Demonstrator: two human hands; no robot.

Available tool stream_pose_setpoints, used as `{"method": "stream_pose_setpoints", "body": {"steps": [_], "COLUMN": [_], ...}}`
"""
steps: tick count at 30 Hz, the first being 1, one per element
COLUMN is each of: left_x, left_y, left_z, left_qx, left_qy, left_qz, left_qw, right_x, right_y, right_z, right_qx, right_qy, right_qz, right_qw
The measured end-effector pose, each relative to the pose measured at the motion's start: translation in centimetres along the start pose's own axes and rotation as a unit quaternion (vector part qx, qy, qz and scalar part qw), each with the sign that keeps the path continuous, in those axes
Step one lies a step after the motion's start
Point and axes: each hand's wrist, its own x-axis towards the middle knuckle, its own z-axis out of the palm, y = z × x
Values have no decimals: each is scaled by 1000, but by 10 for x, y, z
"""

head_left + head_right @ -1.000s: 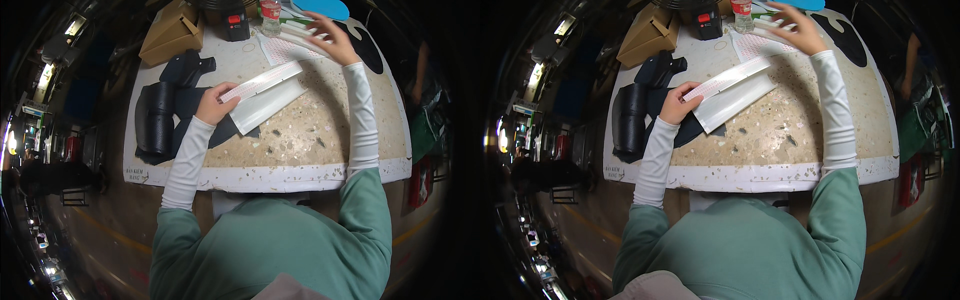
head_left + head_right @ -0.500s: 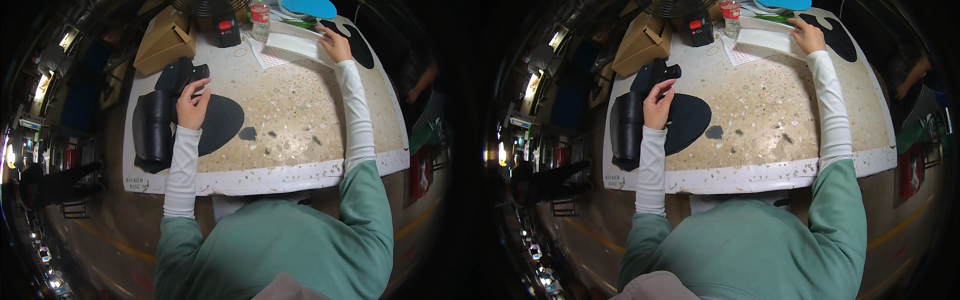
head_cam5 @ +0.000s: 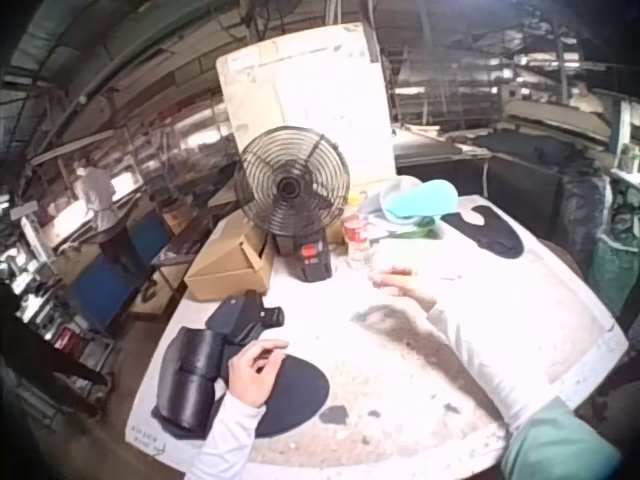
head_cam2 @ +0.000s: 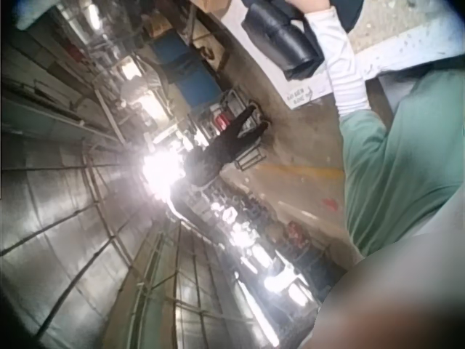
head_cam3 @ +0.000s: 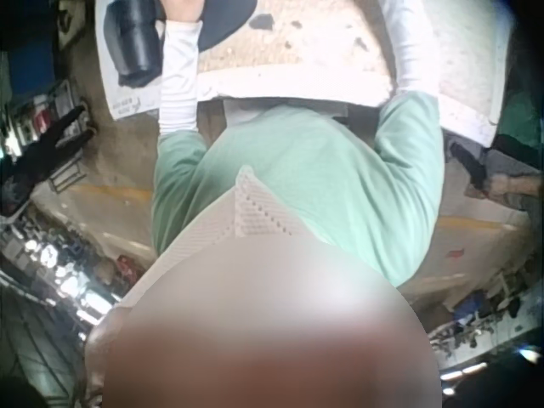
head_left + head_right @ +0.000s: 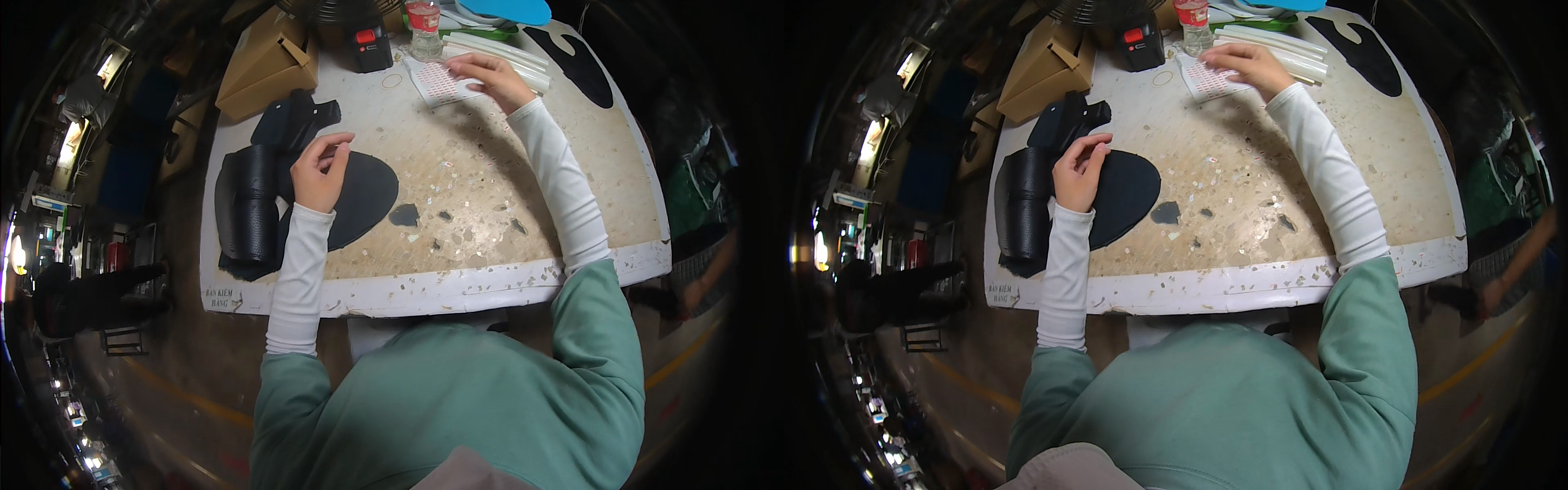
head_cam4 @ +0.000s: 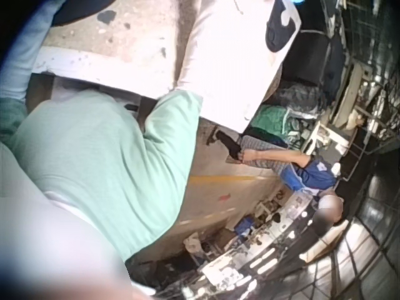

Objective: The person repeatedly picks small adhesive dots from a sheet and presses them onto black foam pieces on a workbench. They handle several foam pieces one at a time, placing dots in specific locations and setting the pieces aside as they work.

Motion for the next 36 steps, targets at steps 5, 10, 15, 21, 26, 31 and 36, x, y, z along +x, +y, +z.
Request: {"method": "stream_pose_setpoints", "body": {"steps": [5, 10, 15, 21, 26, 31, 36], "left_x": [-1, -5, -8, -6, -4, -5, 1], "left_y": [3, 6, 4, 3, -1, -7, -8], "left_z": [-4, -2, 4, 1, -6, -7, -15], "left_qx": [-7, -135, -114, -135, -127, -109, -24], "left_qy": [-20, -108, -117, -69, -91, -58, 49], "left_qz": [-10, -60, -56, -75, -119, -118, -94], "left_qw": [1000, 983, 985, 986, 980, 985, 994], "right_x": [-20, -34, -42, -43, -43, -47, -53], "right_y": [-25, -25, -28, -35, -32, -26, -12], "right_z": [62, 107, 129, 140, 150, 162, 166], "right_qx": [24, -100, -138, -162, -224, -203, -197], "right_qy": [-108, -142, -92, -11, -7, -17, -107], "right_qz": [36, -72, -93, -152, -269, -270, -216], "right_qw": [993, 982, 982, 975, 937, 941, 950]}}
